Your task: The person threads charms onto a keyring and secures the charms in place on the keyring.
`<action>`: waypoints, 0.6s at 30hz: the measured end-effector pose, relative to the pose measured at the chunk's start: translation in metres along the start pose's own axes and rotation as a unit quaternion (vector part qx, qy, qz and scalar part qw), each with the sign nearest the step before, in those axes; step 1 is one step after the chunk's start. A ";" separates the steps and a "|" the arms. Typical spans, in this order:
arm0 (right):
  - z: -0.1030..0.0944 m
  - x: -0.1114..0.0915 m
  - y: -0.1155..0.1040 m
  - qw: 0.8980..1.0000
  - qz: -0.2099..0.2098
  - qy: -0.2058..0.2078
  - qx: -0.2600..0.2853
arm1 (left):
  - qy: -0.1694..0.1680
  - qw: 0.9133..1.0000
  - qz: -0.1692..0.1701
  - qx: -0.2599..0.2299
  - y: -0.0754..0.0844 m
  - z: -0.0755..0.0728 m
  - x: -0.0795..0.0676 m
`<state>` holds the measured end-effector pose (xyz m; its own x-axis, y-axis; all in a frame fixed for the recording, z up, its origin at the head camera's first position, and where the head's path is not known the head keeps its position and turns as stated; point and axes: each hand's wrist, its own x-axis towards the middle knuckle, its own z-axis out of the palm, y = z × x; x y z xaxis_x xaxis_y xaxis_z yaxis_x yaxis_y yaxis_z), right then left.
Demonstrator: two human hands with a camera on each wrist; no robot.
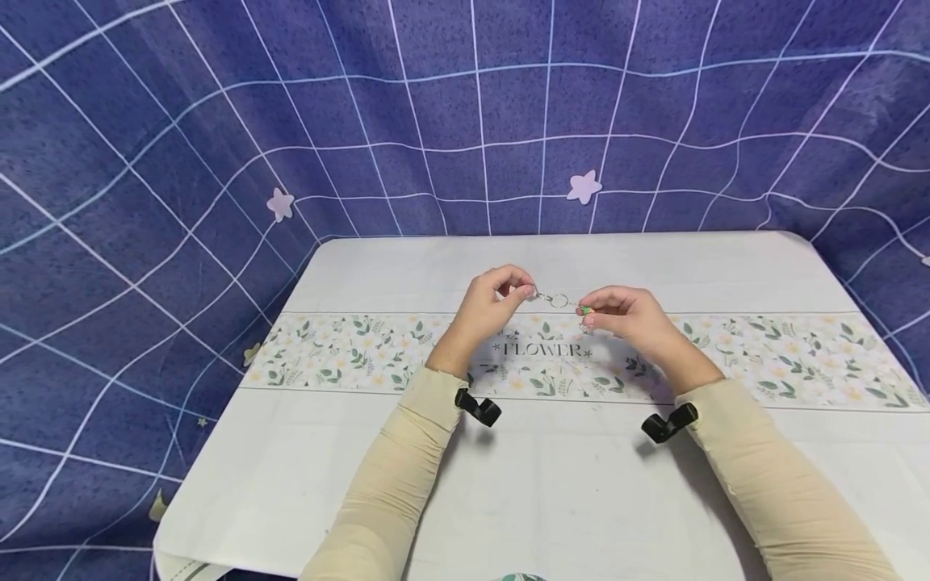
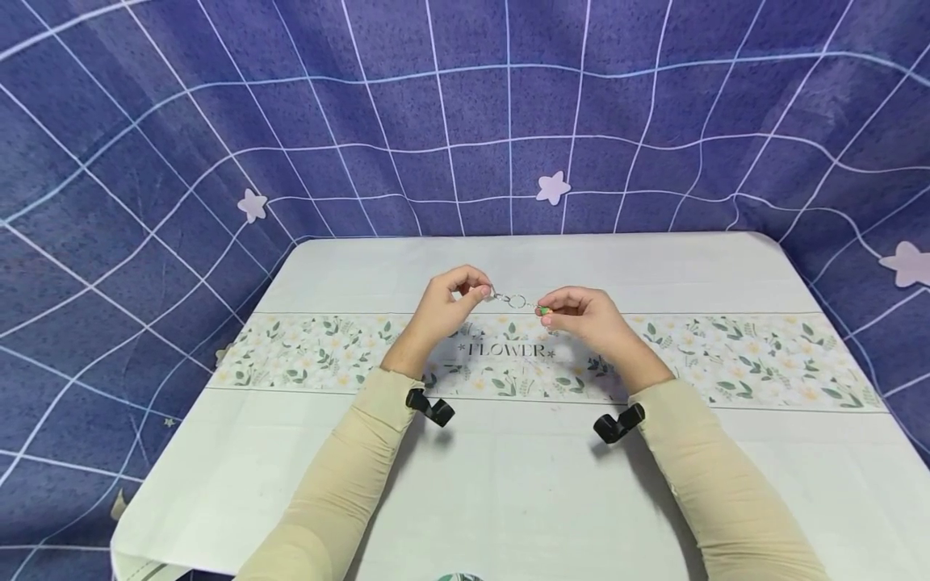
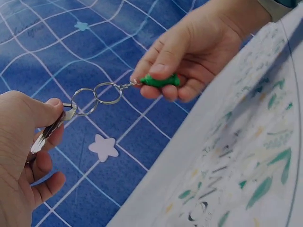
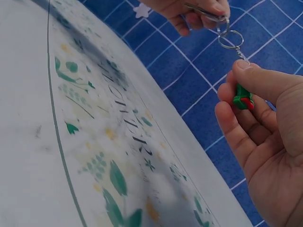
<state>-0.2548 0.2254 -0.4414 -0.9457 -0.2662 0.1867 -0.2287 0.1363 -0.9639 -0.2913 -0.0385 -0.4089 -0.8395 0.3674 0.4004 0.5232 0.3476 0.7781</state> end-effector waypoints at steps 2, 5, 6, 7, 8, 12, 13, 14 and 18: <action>-0.003 -0.001 -0.001 1.000 0.002 -0.001 -0.013 | -0.010 1.000 -0.006 0.010 -0.002 0.001 -0.001; -0.008 -0.002 -0.003 0.999 0.002 -0.004 -0.035 | -0.025 0.999 -0.018 0.028 -0.005 0.003 -0.002; -0.009 -0.002 -0.003 0.999 0.000 -0.005 -0.041 | -0.029 0.999 -0.021 0.034 -0.006 0.004 -0.003; -0.010 -0.003 -0.003 0.999 0.000 -0.005 -0.049 | -0.033 0.998 -0.023 0.039 -0.007 0.005 -0.003; -0.012 -0.003 -0.003 0.998 -0.001 -0.004 -0.060 | -0.037 0.998 -0.027 0.045 -0.009 0.006 -0.004; -0.016 -0.004 -0.002 0.996 -0.001 -0.002 -0.094 | -0.055 0.996 -0.038 0.052 -0.015 0.011 -0.007; -0.017 -0.005 -0.002 0.995 0.001 -0.001 -0.101 | -0.060 0.996 -0.043 0.051 -0.016 0.012 -0.007; -0.017 -0.005 -0.002 0.994 0.000 0.001 -0.108 | -0.063 0.996 -0.048 0.051 -0.017 0.012 -0.008; -0.017 -0.006 -0.003 0.991 0.006 0.006 -0.131 | -0.072 0.994 -0.069 0.049 -0.020 0.015 -0.011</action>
<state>-0.2525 0.2432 -0.4368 -0.9514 -0.2508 0.1787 -0.2671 0.3834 -0.8841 -0.2904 -0.0361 -0.4364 -0.8784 0.4276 0.2134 0.4218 0.4837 0.7669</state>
